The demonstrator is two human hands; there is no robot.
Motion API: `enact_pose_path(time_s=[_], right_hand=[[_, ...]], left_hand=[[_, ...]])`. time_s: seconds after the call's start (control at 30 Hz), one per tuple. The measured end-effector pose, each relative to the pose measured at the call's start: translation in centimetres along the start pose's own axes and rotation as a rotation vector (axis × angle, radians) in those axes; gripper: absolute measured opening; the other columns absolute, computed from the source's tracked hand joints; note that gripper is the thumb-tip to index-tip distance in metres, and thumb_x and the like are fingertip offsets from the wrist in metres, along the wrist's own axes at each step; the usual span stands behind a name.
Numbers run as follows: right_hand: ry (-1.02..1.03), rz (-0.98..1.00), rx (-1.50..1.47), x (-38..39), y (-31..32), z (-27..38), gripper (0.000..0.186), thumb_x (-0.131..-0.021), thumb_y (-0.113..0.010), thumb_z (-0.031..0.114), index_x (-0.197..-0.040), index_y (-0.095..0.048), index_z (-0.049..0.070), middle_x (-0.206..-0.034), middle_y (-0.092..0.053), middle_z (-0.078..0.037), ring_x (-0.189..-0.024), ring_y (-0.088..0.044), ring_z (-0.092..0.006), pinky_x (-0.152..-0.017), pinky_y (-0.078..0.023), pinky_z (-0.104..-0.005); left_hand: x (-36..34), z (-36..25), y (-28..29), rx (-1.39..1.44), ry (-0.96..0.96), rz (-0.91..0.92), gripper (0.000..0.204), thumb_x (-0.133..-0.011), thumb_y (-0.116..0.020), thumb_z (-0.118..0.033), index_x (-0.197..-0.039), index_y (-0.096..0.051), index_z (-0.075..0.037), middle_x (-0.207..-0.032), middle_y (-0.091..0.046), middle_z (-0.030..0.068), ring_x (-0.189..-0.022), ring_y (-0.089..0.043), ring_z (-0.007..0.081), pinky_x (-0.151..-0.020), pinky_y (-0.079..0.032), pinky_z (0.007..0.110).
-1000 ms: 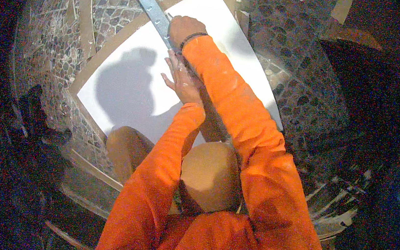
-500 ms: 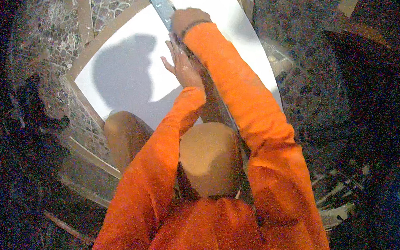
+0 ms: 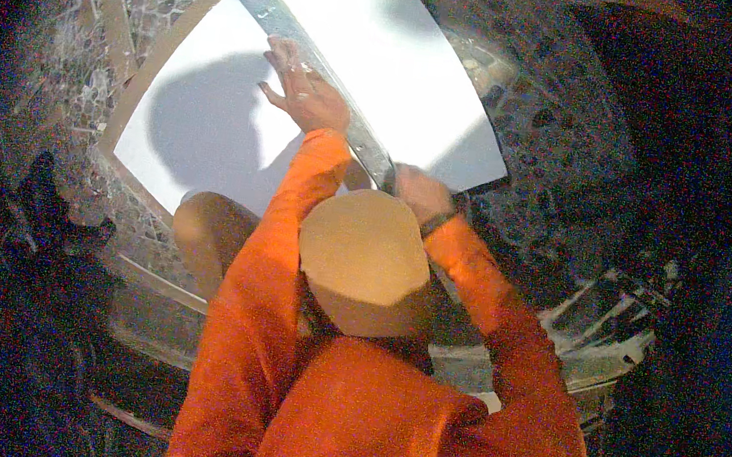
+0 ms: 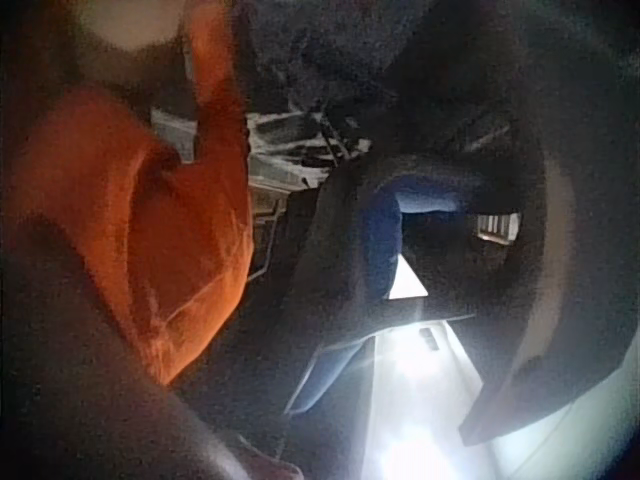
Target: The person measures a white board with a tape measure and marks it with a pen. Then they use a metal straightedge and a utility knife to cut the board along the marked line.
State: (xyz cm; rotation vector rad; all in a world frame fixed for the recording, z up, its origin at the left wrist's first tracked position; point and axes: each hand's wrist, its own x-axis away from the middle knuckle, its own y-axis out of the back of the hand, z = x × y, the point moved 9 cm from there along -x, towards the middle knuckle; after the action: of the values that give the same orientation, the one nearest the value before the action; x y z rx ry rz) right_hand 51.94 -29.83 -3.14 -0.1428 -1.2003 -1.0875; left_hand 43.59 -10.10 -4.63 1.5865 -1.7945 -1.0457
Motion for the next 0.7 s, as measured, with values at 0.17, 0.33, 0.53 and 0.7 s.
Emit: enact_pose_path(time_s=[0.17,0.33,0.53,0.7], right_hand=[[-0.124,-0.036,-0.058,9.4,-5.9,-7.5,0.033,-0.092,-0.057,0.027,-0.111,-0.057,0.0,-0.091,-0.065,-0.023,-0.089,-0.066,-0.0408,-0.077,-0.054,-0.0501],[-0.231,-0.314,-0.168,15.2,-5.0,-11.5,0.036,-0.088,-0.065,0.026,-0.111,-0.056,0.0,-0.091,-0.061,-0.021,-0.088,-0.062,-0.0398,-0.078,-0.052,-0.0483],[-0.137,-0.707,-0.275,13.6,-5.7,-8.7,0.042,-0.084,-0.073,0.026,-0.112,-0.054,0.0,-0.09,-0.055,-0.018,-0.088,-0.057,-0.0385,-0.078,-0.05,-0.0463],[-0.025,-0.818,-0.342,9.8,-10.1,-7.6,0.05,-0.081,-0.078,0.025,-0.116,-0.053,-0.001,-0.101,-0.055,-0.02,-0.096,-0.056,-0.0408,-0.085,-0.048,-0.0474]], left_hand=[[0.8,1.1,-0.3,0.001,0.046,0.033,0.062,-0.088,-0.047,-0.006,-0.15,-0.04,-0.008,-0.163,-0.027,0.0154,-0.15,-0.025,0.0351,-0.119,-0.001,0.064],[-0.6,-0.6,-0.2,0.032,-0.028,-0.098,0.065,-0.089,-0.063,-0.024,-0.148,-0.039,-0.008,-0.162,-0.022,0.0221,-0.15,-0.024,0.0356,-0.118,-0.005,0.066],[0.1,0.6,-0.3,-0.06,-0.019,-0.026,0.074,-0.086,-0.065,-0.033,-0.15,-0.037,-0.01,-0.162,-0.023,0.022,-0.151,-0.02,0.0359,-0.119,-0.007,0.066],[0.2,0.1,-0.1,0.038,-0.039,-0.061,0.078,-0.085,-0.066,-0.036,-0.154,-0.033,-0.018,-0.162,-0.024,0.019,-0.152,-0.018,0.0365,-0.12,-0.005,0.062]])
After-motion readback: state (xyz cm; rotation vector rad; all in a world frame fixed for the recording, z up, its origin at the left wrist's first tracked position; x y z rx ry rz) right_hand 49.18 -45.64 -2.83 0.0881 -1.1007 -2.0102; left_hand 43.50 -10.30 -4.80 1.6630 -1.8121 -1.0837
